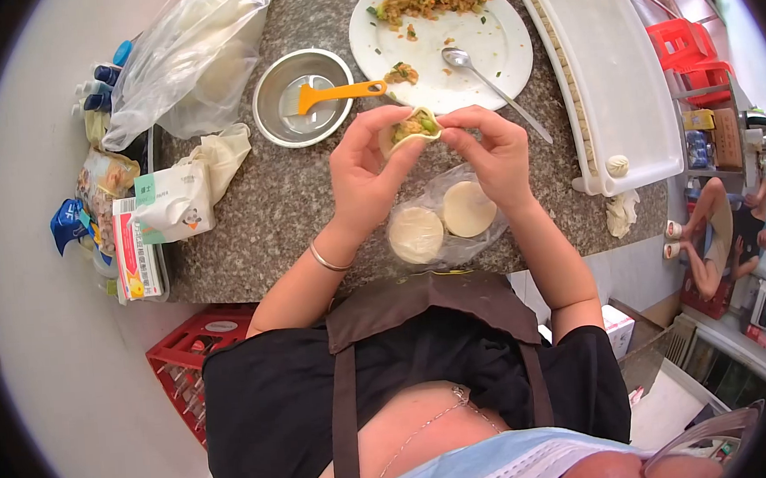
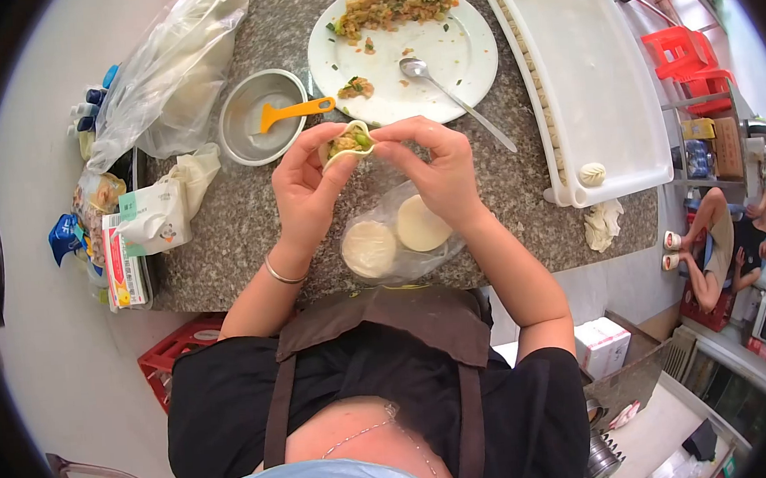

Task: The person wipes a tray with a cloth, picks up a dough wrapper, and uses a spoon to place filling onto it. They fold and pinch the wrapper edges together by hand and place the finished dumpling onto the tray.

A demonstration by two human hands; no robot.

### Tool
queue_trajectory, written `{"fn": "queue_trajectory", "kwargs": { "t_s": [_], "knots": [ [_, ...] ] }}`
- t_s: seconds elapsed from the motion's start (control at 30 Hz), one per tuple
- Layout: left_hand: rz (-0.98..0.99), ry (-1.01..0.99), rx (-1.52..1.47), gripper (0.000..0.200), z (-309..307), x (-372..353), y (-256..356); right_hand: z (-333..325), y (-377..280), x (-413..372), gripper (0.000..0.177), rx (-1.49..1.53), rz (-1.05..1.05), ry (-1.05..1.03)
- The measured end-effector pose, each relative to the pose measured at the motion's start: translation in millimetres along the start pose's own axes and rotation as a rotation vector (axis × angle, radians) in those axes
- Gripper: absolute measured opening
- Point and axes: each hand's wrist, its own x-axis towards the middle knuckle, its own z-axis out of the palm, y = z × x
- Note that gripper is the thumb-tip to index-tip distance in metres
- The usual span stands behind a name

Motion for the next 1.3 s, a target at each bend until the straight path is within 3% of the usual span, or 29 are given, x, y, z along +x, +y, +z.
{"fn": "queue_trajectory", "kwargs": {
  "t_s": [0.3, 0.4, 0.47, 0.6, 0.7, 0.77, 0.9, 0.97, 1.07, 1.2, 1.27, 1.3],
  "knots": [
    [0.139, -0.039, 0.187, 0.023, -0.1, -1.0, 1.6, 3.2, 1.9, 12.4, 0.008, 0.158, 0.156, 0.0],
    [0.135, -0.01, 0.157, 0.021, 0.4, -0.8, 2.0, 6.0, 2.8, 14.8, 0.007, 0.101, 0.051, -0.013],
    [0.06, 0.041, 0.104, 0.021, -1.6, -1.5, 1.2, 7.8, -2.1, 17.1, 0.006, -0.172, -0.146, -0.009],
    [0.071, 0.058, 0.094, 0.023, -5.0, 2.3, -2.2, 5.7, -7.1, 22.2, 0.005, -0.327, -0.27, -0.04],
    [0.106, 0.01, 0.164, 0.024, -3.5, 4.5, 1.0, -2.8, -8.4, 25.8, 0.006, -0.216, -0.128, -0.043],
    [0.126, -0.062, 0.223, 0.025, -5.8, 5.2, 0.8, -9.5, -9.7, 29.7, 0.007, -0.089, 0.099, -0.178],
    [0.137, -0.088, 0.271, 0.023, -4.6, 3.4, 2.0, -2.9, -11.9, 26.2, 0.007, -0.174, -0.06, -0.181],
    [-0.087, 0.033, 0.15, 0.021, -0.8, 0.7, 6.4, 0.7, -6.9, 21.7, 0.007, -0.235, -0.14, -0.092],
    [-0.145, 0.057, 0.114, 0.02, -4.2, 1.9, 5.6, 0.6, -6.0, 20.1, 0.006, -0.324, -0.213, -0.119],
    [-0.134, 0.067, -0.035, 0.019, 0.8, 2.9, 5.4, -5.5, -0.8, 21.1, 0.007, -0.254, -0.133, -0.054],
    [-0.097, -0.035, -0.008, 0.017, -4.4, 3.9, 1.8, -12.2, 1.7, 22.8, 0.007, -0.051, 0.131, -0.167],
    [-0.098, -0.035, -0.008, 0.017, -4.7, 3.9, 0.4, -11.5, 1.2, 23.0, 0.007, -0.051, 0.131, -0.166]
  ]
}}
